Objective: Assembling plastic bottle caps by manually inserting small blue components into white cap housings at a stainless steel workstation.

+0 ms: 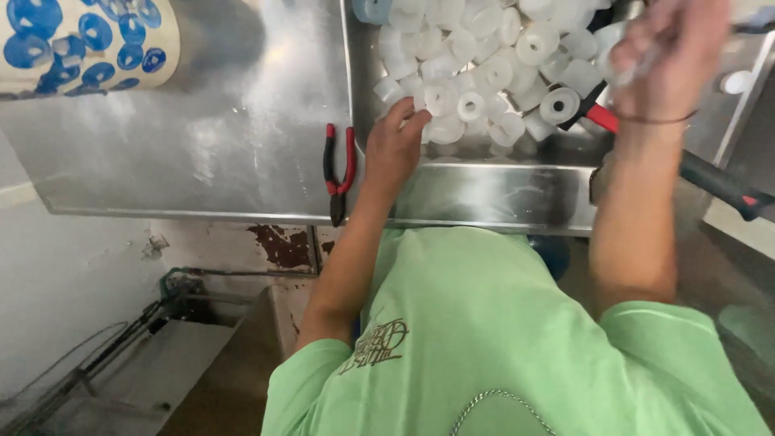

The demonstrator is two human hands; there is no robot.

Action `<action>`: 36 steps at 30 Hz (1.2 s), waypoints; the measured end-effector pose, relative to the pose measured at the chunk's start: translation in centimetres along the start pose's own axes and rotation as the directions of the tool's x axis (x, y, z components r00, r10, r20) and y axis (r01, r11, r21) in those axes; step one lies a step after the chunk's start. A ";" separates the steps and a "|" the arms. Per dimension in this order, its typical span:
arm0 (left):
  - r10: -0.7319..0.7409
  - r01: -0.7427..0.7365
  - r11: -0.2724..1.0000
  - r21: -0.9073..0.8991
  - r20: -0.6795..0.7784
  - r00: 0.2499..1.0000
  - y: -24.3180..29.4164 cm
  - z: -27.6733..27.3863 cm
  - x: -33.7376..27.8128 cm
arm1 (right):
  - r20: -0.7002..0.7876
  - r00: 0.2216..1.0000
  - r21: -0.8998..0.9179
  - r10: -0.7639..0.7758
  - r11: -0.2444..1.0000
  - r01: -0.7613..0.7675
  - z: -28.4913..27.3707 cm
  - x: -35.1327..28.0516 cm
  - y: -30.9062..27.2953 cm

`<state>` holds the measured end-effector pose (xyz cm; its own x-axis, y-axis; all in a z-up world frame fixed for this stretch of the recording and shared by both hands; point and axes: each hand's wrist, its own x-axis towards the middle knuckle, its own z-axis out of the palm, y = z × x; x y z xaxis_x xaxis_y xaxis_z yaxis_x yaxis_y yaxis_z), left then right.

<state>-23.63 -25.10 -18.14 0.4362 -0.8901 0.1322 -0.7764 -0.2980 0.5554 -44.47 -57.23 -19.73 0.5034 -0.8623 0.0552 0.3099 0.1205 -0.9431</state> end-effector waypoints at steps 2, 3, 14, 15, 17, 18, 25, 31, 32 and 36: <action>0.156 -0.153 0.988 0.035 -0.134 0.979 0.5 -0.9 -1.7 | -0.136 0.925 0.091 0.355 0.934 -0.345 9.6 -7.6 -4.1; 0.183 -0.177 0.983 0.048 -0.173 0.968 0.6 -1.0 -2.7 | -0.027 0.844 0.234 0.535 0.825 -0.515 10.1 -9.8 -2.2; 0.286 -0.243 0.958 0.152 -0.476 0.832 2.3 -3.2 -7.6 | 0.580 0.322 0.626 0.748 -0.156 -0.764 12.5 -26.6 6.8; 0.279 -0.246 0.960 0.131 -0.481 0.831 2.2 -3.4 -8.1 | 0.611 0.322 0.614 0.723 -0.176 -0.770 12.5 -28.3 7.0; 0.280 -0.261 0.959 0.110 -0.494 0.823 1.9 -4.3 -8.5 | 0.639 0.333 0.603 0.693 -0.182 -0.777 13.0 -30.0 6.3; 0.311 -0.303 0.948 0.097 -0.491 0.814 1.9 -5.0 -8.4 | 0.644 0.322 0.569 0.694 -0.155 -0.807 13.6 -30.3 5.3; 0.383 -0.453 0.892 -0.012 -0.514 0.768 1.7 -9.2 -9.6 | 0.177 0.594 0.402 0.785 0.493 -0.771 17.4 -32.4 1.3; 0.412 -0.517 0.846 -0.133 -0.453 0.791 0.9 -13.1 -11.1 | 0.051 0.729 0.370 0.683 0.665 -0.649 22.5 -32.1 -2.1; 0.422 -0.529 0.837 -0.143 -0.447 0.789 0.3 -13.0 -11.6 | 0.034 0.734 0.380 0.678 0.670 -0.637 23.5 -32.5 -1.9; 0.412 -0.502 0.815 -0.288 -0.320 0.853 -1.5 -12.7 -13.1 | -0.032 0.811 0.397 0.584 0.752 -0.526 27.1 -34.5 -0.9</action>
<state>-22.42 -8.59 -10.32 0.1978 -0.7716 0.6045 -0.7211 0.3032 0.6230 -40.28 -14.21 -11.90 0.5633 -0.6449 -0.5165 0.2888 0.7394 -0.6082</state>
